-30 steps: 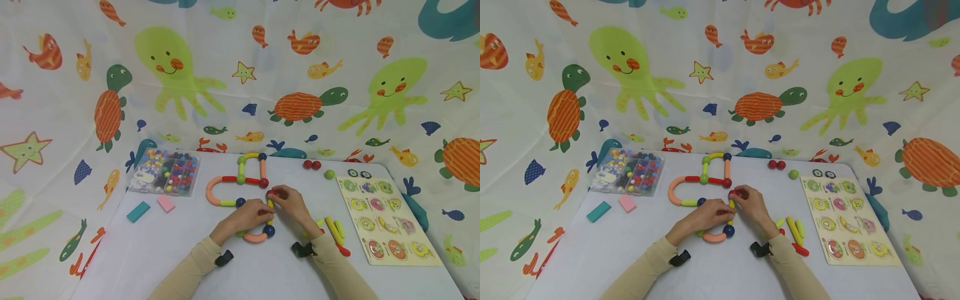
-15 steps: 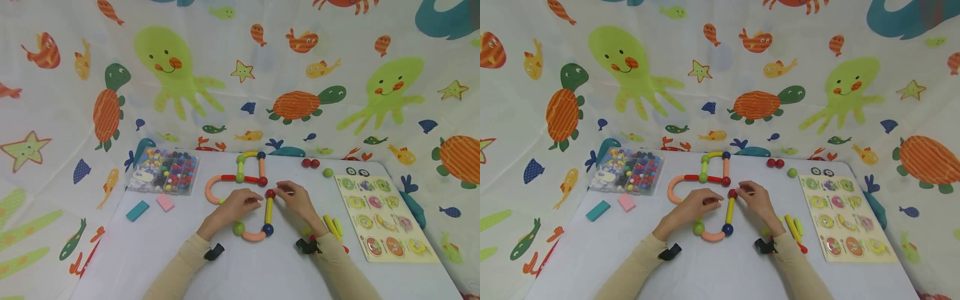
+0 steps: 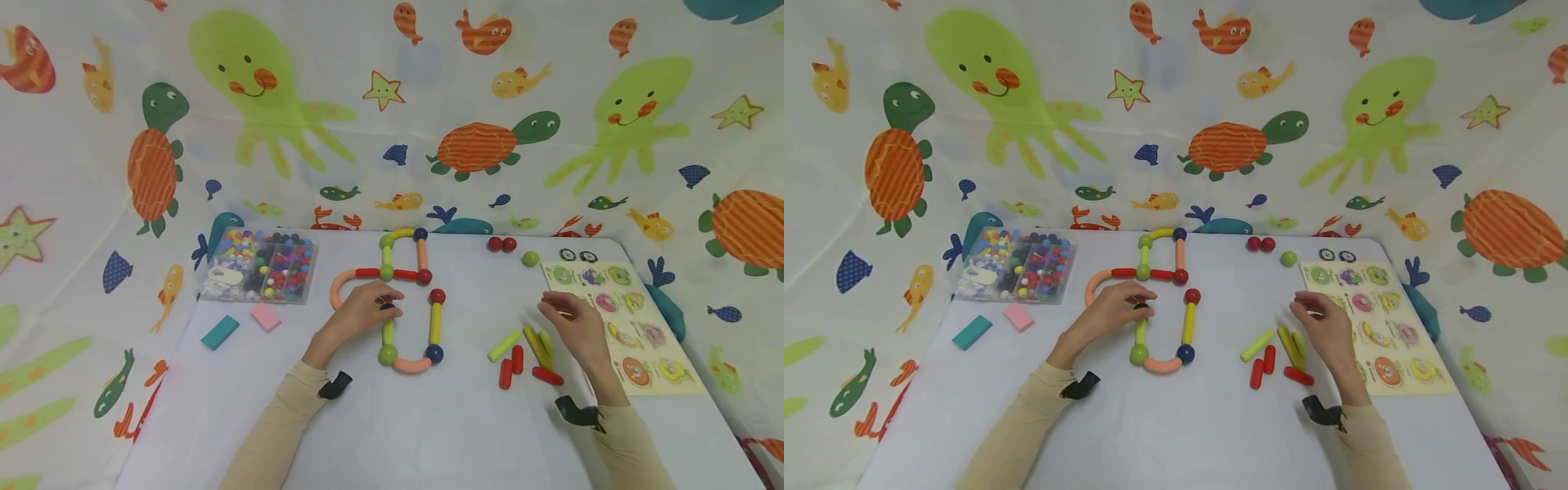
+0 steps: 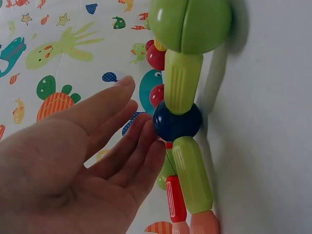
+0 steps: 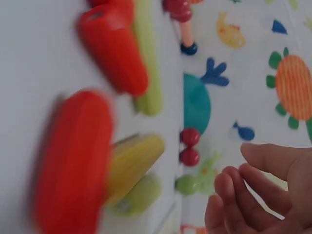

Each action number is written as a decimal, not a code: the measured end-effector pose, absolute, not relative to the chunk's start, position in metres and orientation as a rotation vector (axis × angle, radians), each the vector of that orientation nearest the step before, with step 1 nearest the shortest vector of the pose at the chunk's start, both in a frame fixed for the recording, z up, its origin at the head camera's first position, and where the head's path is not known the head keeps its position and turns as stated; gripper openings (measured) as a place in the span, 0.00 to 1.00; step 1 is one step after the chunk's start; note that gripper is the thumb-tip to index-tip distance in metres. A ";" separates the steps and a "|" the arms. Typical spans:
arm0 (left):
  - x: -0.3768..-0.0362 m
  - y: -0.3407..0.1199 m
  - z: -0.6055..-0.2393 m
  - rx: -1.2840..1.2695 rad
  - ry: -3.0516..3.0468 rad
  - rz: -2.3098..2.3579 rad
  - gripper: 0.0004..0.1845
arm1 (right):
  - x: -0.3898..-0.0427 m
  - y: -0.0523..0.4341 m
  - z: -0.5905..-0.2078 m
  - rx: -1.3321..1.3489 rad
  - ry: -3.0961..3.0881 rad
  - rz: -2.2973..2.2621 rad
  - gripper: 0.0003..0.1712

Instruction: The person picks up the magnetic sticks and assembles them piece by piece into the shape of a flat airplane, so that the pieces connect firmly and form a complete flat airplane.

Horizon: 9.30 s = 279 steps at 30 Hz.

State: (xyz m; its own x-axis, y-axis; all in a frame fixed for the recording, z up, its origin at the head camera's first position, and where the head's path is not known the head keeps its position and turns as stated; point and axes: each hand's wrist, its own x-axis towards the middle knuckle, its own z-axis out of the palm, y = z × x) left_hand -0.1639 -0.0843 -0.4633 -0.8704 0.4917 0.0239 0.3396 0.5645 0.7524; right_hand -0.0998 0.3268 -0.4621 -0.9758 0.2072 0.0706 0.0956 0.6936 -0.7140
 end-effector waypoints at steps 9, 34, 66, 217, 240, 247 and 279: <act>-0.167 -0.092 -0.460 0.649 2.652 1.192 0.19 | -0.076 0.338 -0.478 -0.273 -2.909 1.052 0.27; -0.166 -0.095 -0.473 0.596 2.619 1.195 0.18 | -0.097 0.287 -0.465 0.210 -2.704 1.039 0.20; -0.164 -0.085 -0.481 0.688 2.623 1.156 0.17 | -0.148 0.137 -0.490 0.848 -2.859 1.044 0.15; -0.159 -0.079 -0.486 0.673 2.607 1.105 0.13 | -0.182 0.212 -0.479 0.332 -2.993 1.113 0.17; -0.160 -0.080 -0.486 0.674 2.601 1.106 0.13 | -0.169 0.238 -0.469 0.250 -2.885 1.130 0.17; -0.162 -0.080 -0.487 0.673 2.610 1.094 0.13 | -0.140 0.280 -0.463 0.274 -2.889 1.174 0.17; -0.161 -0.079 -0.488 0.661 2.615 1.107 0.12 | -0.098 0.308 -0.491 0.480 -3.159 1.088 0.17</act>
